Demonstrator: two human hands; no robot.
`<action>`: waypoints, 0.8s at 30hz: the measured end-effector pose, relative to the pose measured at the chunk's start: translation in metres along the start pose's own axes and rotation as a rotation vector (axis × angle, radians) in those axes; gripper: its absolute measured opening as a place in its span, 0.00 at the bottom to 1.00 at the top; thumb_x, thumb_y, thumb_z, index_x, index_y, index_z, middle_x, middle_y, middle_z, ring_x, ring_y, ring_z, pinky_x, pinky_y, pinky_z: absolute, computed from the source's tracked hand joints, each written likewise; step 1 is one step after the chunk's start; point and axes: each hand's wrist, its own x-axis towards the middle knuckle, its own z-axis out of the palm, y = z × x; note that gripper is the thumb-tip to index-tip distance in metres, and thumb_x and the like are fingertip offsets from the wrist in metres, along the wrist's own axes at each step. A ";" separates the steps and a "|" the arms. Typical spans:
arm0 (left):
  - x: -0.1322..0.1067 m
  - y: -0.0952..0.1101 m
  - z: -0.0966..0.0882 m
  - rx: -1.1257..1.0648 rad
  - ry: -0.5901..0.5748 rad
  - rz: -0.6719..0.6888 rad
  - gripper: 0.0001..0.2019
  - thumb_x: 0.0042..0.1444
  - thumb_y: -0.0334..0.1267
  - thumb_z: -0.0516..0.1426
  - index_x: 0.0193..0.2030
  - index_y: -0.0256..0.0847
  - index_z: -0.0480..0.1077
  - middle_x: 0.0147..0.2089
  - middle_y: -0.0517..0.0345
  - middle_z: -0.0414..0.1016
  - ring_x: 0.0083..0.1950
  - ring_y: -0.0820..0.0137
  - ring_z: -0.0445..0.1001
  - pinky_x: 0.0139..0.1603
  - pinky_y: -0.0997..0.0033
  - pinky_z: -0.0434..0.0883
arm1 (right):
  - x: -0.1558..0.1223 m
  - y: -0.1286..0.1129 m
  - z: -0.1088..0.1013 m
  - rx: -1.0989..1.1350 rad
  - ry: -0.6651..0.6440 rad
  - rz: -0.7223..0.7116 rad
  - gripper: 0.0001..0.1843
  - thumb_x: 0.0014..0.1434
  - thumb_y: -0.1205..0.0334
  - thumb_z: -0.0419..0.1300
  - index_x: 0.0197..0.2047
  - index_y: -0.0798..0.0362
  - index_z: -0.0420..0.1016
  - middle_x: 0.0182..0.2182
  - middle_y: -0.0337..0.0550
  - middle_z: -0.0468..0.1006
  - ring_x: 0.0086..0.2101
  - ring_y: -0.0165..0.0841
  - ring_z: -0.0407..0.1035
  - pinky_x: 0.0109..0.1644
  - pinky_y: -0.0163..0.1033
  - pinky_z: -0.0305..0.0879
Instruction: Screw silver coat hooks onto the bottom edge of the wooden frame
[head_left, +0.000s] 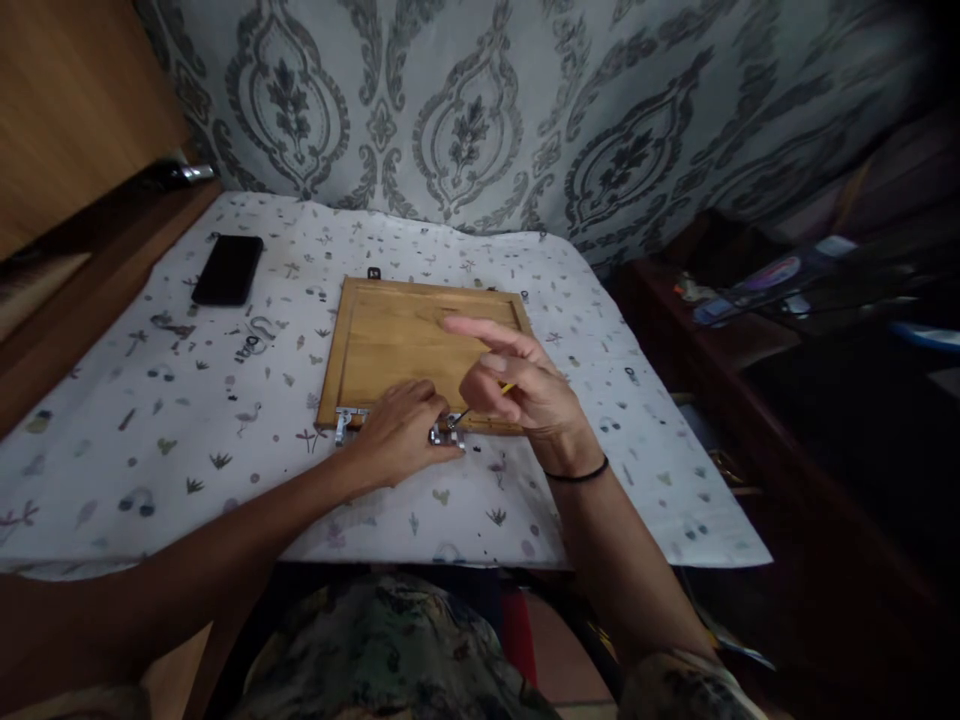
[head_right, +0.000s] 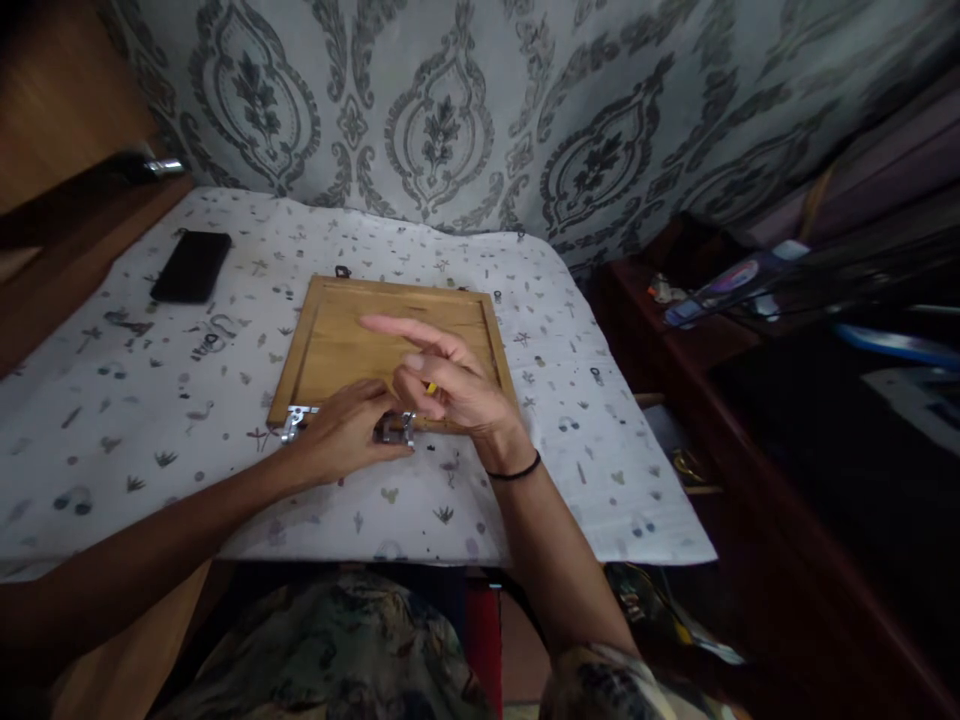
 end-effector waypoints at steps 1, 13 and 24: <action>0.000 0.000 0.000 0.007 0.004 -0.001 0.17 0.57 0.48 0.69 0.47 0.40 0.76 0.49 0.48 0.77 0.55 0.51 0.75 0.57 0.50 0.73 | 0.001 -0.001 0.003 0.025 0.023 0.015 0.19 0.62 0.62 0.59 0.55 0.51 0.78 0.11 0.21 0.56 0.13 0.23 0.43 0.20 0.30 0.51; -0.002 -0.004 0.005 -0.021 0.044 0.037 0.16 0.59 0.49 0.67 0.44 0.39 0.74 0.47 0.49 0.77 0.52 0.55 0.75 0.54 0.53 0.72 | -0.006 0.021 0.059 -0.213 0.703 -0.339 0.05 0.63 0.59 0.55 0.36 0.49 0.68 0.13 0.21 0.50 0.14 0.23 0.40 0.19 0.31 0.41; -0.001 -0.002 0.002 0.016 0.030 0.004 0.17 0.57 0.50 0.68 0.43 0.39 0.76 0.46 0.48 0.77 0.51 0.53 0.75 0.53 0.52 0.73 | 0.003 0.005 0.012 -0.052 0.316 -0.077 0.11 0.58 0.56 0.62 0.40 0.53 0.76 0.18 0.30 0.69 0.17 0.25 0.58 0.22 0.33 0.56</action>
